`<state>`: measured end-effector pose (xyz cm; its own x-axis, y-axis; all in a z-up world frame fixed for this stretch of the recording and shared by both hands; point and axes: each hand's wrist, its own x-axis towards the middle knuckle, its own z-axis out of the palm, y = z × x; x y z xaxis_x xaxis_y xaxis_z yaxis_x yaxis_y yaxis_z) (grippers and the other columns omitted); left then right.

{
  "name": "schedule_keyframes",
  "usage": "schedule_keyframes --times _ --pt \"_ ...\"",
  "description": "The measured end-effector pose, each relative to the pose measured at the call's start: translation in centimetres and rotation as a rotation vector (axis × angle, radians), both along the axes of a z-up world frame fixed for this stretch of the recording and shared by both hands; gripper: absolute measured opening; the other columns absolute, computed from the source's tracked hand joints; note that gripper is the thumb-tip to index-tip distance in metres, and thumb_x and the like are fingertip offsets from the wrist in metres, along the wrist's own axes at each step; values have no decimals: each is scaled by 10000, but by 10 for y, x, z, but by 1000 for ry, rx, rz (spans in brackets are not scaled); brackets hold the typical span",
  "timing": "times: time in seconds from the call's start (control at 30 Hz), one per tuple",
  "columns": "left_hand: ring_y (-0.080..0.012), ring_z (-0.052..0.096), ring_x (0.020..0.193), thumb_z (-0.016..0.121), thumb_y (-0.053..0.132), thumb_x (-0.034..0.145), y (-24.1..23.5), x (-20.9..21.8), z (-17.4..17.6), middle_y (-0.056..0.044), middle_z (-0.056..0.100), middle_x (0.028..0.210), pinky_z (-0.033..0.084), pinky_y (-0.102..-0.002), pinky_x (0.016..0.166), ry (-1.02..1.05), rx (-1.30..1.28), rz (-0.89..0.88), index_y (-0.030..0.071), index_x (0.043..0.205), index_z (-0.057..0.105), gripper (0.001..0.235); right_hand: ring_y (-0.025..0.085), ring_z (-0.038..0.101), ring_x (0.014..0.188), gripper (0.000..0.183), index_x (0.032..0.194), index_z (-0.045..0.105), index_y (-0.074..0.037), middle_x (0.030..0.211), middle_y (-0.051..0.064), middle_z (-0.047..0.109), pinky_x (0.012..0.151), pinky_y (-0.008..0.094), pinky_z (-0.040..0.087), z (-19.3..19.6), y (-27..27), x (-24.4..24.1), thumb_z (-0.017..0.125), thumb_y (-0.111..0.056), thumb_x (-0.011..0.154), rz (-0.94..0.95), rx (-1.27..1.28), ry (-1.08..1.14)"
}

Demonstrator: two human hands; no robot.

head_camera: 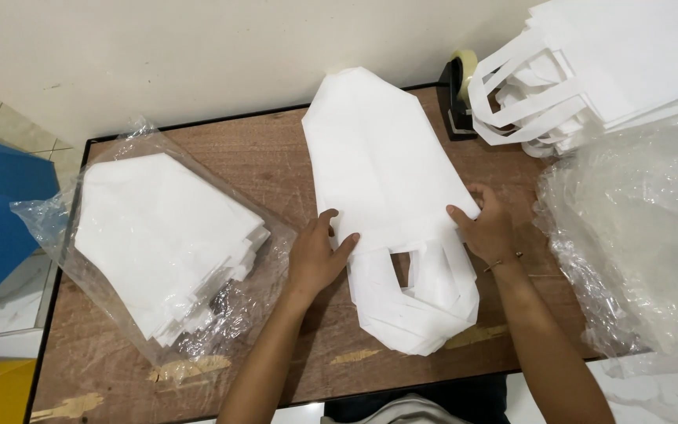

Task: Folding white non-woven bags and inserting them into clear plastic packaging sleeves.

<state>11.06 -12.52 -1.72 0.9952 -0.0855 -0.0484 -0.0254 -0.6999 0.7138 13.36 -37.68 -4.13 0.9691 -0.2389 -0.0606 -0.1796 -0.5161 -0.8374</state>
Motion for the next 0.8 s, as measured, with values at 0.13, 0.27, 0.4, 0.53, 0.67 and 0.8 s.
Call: schedule_keyframes --times 0.13,0.27,0.4,0.53,0.67,0.8 --pt "-326 555 838 568 317 778 0 -4 16 -244 530 909 479 -386 631 33 -163 11 -36 1164 430 541 352 445 1044 456 1151 344 51 1178 256 403 813 442 443 23 8 0 568 -162 816 53 295 -172" --pt "-271 470 897 586 264 771 2 -5 7 -231 455 1005 443 -356 732 94 -713 12 -34 1239 301 624 73 547 560 267 1047 463 -62 688 -10 473 534 167 503 33 8 11 567 -184 834 17 792 -255" --pt "-161 483 857 611 160 741 5 -3 0 -104 468 916 462 -249 738 11 -968 -27 5 1245 315 604 43 531 408 255 1031 501 -51 441 13 480 503 141 508 47 14 15 589 -158 816 88 896 -294" --pt "-116 441 533 663 110 699 9 2 14 -43 419 619 454 -206 461 -47 -695 80 61 1171 443 523 131 563 775 511 1174 417 -4 868 102 564 727 310 502 26 0 17 631 -151 734 260 807 -347" --pt "-128 522 506 581 17 729 6 2 12 -114 508 674 474 -236 426 -161 -737 163 32 1043 535 317 111 485 541 585 1156 456 7 606 61 467 545 241 450 38 3 4 703 -22 627 261 423 -343" --pt "-203 610 685 498 -43 759 -5 3 4 -155 534 807 548 -337 652 -1 -1110 206 -3 1069 463 314 116 480 391 413 1108 485 20 457 73 498 433 226 434 44 18 -8 660 -60 742 141 326 -382"
